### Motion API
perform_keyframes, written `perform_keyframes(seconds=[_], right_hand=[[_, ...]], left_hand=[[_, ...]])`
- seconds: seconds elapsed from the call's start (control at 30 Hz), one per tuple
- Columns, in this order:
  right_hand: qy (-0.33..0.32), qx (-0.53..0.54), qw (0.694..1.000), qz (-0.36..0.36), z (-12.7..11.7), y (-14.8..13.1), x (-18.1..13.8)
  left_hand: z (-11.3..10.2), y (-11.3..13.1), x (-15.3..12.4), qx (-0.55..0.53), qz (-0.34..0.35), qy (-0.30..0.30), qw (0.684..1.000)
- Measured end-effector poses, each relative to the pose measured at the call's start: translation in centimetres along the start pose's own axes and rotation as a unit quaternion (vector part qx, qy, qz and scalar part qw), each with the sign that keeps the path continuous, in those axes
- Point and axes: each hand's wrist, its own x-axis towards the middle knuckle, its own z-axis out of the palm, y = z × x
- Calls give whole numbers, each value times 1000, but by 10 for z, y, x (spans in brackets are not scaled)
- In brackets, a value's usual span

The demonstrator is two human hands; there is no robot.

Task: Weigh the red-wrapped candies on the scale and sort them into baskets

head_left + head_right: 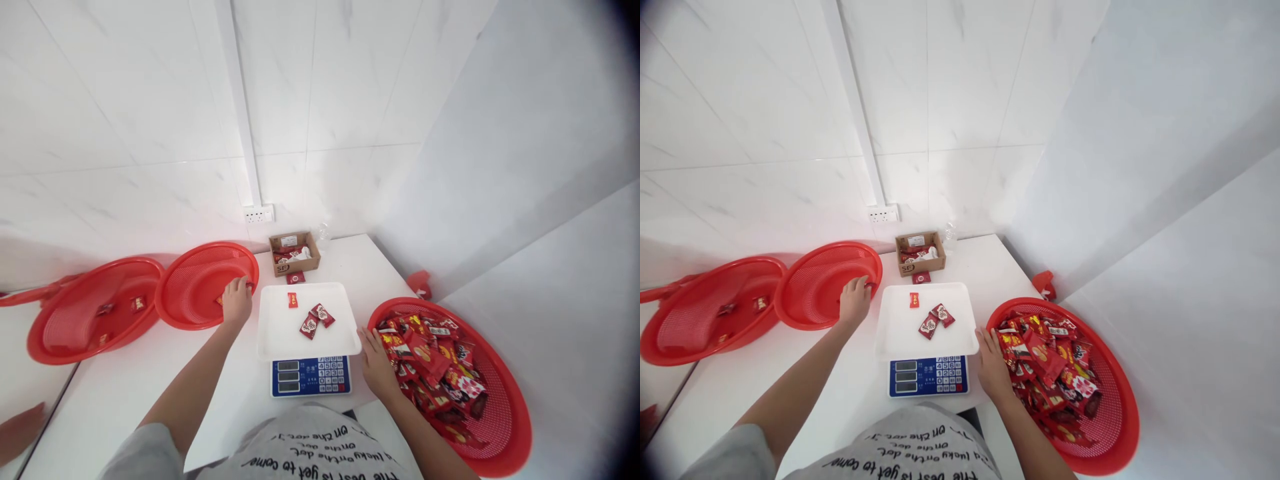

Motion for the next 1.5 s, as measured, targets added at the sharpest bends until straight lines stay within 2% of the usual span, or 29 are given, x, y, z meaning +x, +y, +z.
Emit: perform_keyframes(seconds=[0.07, 0.17, 0.27, 0.4, 0.57, 0.73, 0.9, 1.0, 1.07, 1.2, 1.27, 1.4, 1.5], right_hand=[[-5, -4, 1000, 3, 0, 0, 0], [-5, -9, 1000, 3, 1, 1, 0], [4, -8, 1000, -4, 2, 2, 0], [11, -5, 1000, -8, 2, 2, -1], [4, -8, 1000, -6, 0, 1, 0], [4, -11, 1000, -7, 1, 2, 0], [9, -7, 1000, -13, 1, 2, 0], [7, -6, 1000, -12, 1, 2, 0], [1, -8, 1000, -6, 0, 1, 0], [-11, -11, 1000, 4, 0, 1, 1], [-12, -12, 1000, 7, 0, 1, 1], [-9, -8, 1000, 6, 3, 5, 1], [-2, -3, 1000, 5, 4, 6, 1]], left_hand=[[8, 9, -3, -3, 63, -15, 998], [30, 36, -13, -27, 153, -117, 981], [51, 62, -22, -44, 190, -193, 962], [63, 74, -24, -50, 206, -238, 948], [60, 73, -23, -54, 173, -244, 952], [61, 101, -35, -77, 166, -247, 951], [71, 126, -61, -78, 242, -260, 932], [74, 123, -70, -58, 308, -229, 921], [73, 118, -71, -56, 320, -215, 921], [69, 107, -65, -92, 251, -268, 926], [68, 104, -61, -114, 210, -275, 931], [62, 93, -49, -190, 99, -232, 949], [51, 71, -33, -269, -8, -171, 948]])
